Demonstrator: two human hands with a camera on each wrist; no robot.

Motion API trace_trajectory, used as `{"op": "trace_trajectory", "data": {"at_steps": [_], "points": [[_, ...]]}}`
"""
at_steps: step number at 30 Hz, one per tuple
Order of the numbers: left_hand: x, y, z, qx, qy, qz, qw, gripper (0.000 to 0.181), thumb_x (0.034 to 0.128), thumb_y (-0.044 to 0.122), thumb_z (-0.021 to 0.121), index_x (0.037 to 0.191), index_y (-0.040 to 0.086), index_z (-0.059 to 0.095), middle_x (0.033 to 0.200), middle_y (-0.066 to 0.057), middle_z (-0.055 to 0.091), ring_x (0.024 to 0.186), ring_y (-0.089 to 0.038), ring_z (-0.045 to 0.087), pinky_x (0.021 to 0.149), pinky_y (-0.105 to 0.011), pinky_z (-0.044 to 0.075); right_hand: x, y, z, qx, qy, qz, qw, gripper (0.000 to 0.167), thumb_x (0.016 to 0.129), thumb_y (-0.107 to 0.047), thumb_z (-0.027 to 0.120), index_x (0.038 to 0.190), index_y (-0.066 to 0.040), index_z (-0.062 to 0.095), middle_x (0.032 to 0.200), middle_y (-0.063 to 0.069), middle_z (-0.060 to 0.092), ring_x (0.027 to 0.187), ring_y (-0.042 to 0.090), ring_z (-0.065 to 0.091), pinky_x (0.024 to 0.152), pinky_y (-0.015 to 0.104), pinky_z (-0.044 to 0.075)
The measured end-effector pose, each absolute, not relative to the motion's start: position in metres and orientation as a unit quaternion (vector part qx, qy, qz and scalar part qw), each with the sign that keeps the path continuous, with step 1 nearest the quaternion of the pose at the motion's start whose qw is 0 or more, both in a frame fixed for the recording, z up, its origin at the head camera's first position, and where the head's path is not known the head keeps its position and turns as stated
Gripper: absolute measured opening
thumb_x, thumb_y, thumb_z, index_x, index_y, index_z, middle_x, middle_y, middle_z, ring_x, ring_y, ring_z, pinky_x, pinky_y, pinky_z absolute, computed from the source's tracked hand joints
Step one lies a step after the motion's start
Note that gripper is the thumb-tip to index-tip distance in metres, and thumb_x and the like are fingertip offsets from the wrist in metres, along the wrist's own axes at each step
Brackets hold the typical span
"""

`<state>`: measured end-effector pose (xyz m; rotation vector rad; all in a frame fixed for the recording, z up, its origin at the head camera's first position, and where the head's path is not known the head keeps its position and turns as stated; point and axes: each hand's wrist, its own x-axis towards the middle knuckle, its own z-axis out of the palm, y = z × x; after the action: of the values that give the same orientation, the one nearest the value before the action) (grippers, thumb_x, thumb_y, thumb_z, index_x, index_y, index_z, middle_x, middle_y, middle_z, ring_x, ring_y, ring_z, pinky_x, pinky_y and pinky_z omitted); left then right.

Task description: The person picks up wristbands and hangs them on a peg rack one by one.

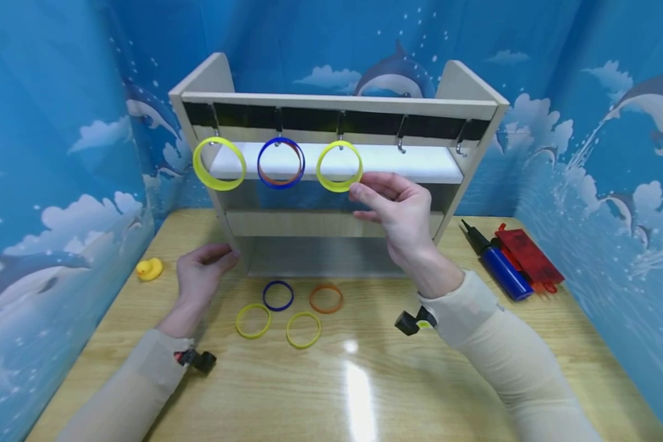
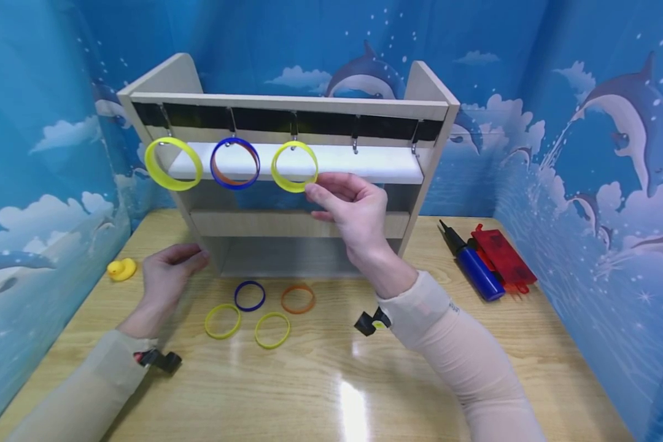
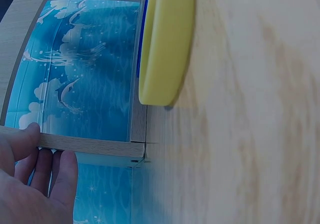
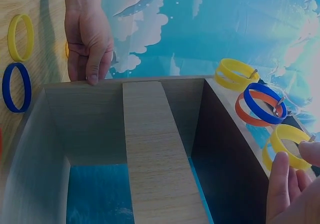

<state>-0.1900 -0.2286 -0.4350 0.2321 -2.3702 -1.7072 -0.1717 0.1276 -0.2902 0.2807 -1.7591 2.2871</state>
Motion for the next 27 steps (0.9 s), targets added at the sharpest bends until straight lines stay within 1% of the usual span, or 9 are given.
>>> {"op": "trace_trajectory", "data": {"at_steps": [5, 8, 11, 15, 18, 20, 23, 24, 27], "points": [[-0.190, -0.229, -0.436, 0.081, -0.807, -0.575, 0.103, 0.034, 0.0983, 0.026, 0.089, 0.125, 0.006, 0.082, 0.104, 0.015, 0.085, 0.091, 0.004, 0.073, 0.081, -0.014, 0.058, -0.168, 0.130, -0.296, 0.095, -0.609, 0.779, 0.113, 0.024, 0.100, 0.007, 0.079, 0.103, -0.017, 0.082, 0.095, -0.005, 0.087, 0.086, 0.009, 0.084, 0.072, 0.030, 0.070], [-0.191, -0.229, -0.436, 0.081, -0.809, -0.574, 0.101, 0.034, 0.0986, 0.026, 0.089, 0.127, 0.007, 0.082, 0.104, 0.018, 0.084, 0.092, 0.004, 0.072, 0.082, -0.014, 0.058, -0.165, 0.135, -0.303, 0.089, -0.631, 0.764, 0.098, 0.022, 0.100, 0.005, 0.079, 0.104, -0.016, 0.082, 0.094, -0.006, 0.087, 0.086, 0.009, 0.084, 0.073, 0.031, 0.070], [-0.191, -0.230, -0.436, 0.081, -0.810, -0.573, 0.097, 0.036, 0.0989, 0.027, 0.089, 0.129, 0.008, 0.081, 0.101, 0.023, 0.081, 0.092, 0.005, 0.072, 0.083, -0.014, 0.057, -0.161, 0.142, -0.316, 0.085, -0.669, 0.736, 0.066, 0.014, 0.101, 0.001, 0.080, 0.113, -0.006, 0.081, 0.095, -0.009, 0.086, 0.086, 0.009, 0.083, 0.073, 0.032, 0.071], [-0.191, -0.229, -0.434, 0.081, -0.810, -0.573, 0.097, 0.037, 0.0983, 0.029, 0.089, 0.128, 0.008, 0.081, 0.097, 0.027, 0.079, 0.092, 0.005, 0.072, 0.083, -0.014, 0.057, -0.157, 0.152, -0.343, 0.083, -0.718, 0.691, 0.006, 0.028, 0.101, -0.002, 0.079, 0.126, 0.010, 0.074, 0.098, -0.010, 0.086, 0.088, 0.007, 0.083, 0.076, 0.034, 0.071], [-0.190, -0.229, -0.433, 0.083, -0.809, -0.574, 0.101, 0.037, 0.0978, 0.028, 0.090, 0.127, 0.007, 0.082, 0.097, 0.026, 0.080, 0.091, 0.005, 0.072, 0.082, -0.013, 0.057, -0.154, 0.156, -0.368, 0.076, -0.751, 0.654, -0.045, 0.030, 0.102, -0.005, 0.080, 0.126, 0.011, 0.074, 0.101, -0.002, 0.087, 0.088, 0.010, 0.083, 0.079, 0.038, 0.072], [-0.190, -0.228, -0.433, 0.085, -0.809, -0.573, 0.103, 0.036, 0.0978, 0.027, 0.089, 0.126, 0.006, 0.082, 0.098, 0.024, 0.081, 0.091, 0.005, 0.072, 0.081, -0.013, 0.057, -0.152, 0.158, -0.384, 0.068, -0.770, 0.630, -0.081, 0.029, 0.102, -0.009, 0.081, 0.125, 0.008, 0.077, 0.106, 0.009, 0.087, 0.089, 0.014, 0.083, 0.081, 0.044, 0.072], [-0.190, -0.227, -0.433, 0.085, -0.807, -0.575, 0.104, 0.036, 0.0977, 0.027, 0.090, 0.126, 0.006, 0.082, 0.099, 0.024, 0.082, 0.091, 0.006, 0.072, 0.081, -0.013, 0.057, -0.152, 0.159, -0.406, 0.057, -0.796, 0.589, -0.129, 0.029, 0.102, -0.015, 0.082, 0.123, 0.005, 0.079, 0.111, 0.022, 0.085, 0.089, 0.021, 0.083, 0.083, 0.050, 0.072], [-0.190, -0.227, -0.434, 0.085, -0.807, -0.575, 0.105, 0.036, 0.0976, 0.027, 0.090, 0.126, 0.006, 0.082, 0.098, 0.024, 0.081, 0.091, 0.006, 0.072, 0.081, -0.013, 0.057, -0.152, 0.158, -0.412, 0.055, -0.801, 0.579, -0.142, 0.030, 0.101, -0.016, 0.083, 0.123, 0.005, 0.079, 0.112, 0.024, 0.084, 0.089, 0.023, 0.083, 0.084, 0.051, 0.072], [-0.189, -0.227, -0.434, 0.086, -0.806, -0.575, 0.106, 0.036, 0.0974, 0.026, 0.090, 0.126, 0.006, 0.082, 0.095, 0.026, 0.080, 0.090, 0.005, 0.072, 0.081, -0.013, 0.057, -0.156, 0.157, -0.428, 0.046, -0.813, 0.556, -0.169, 0.032, 0.100, -0.017, 0.084, 0.123, 0.005, 0.079, 0.109, 0.025, 0.084, 0.086, 0.022, 0.082, 0.080, 0.045, 0.072]]}}
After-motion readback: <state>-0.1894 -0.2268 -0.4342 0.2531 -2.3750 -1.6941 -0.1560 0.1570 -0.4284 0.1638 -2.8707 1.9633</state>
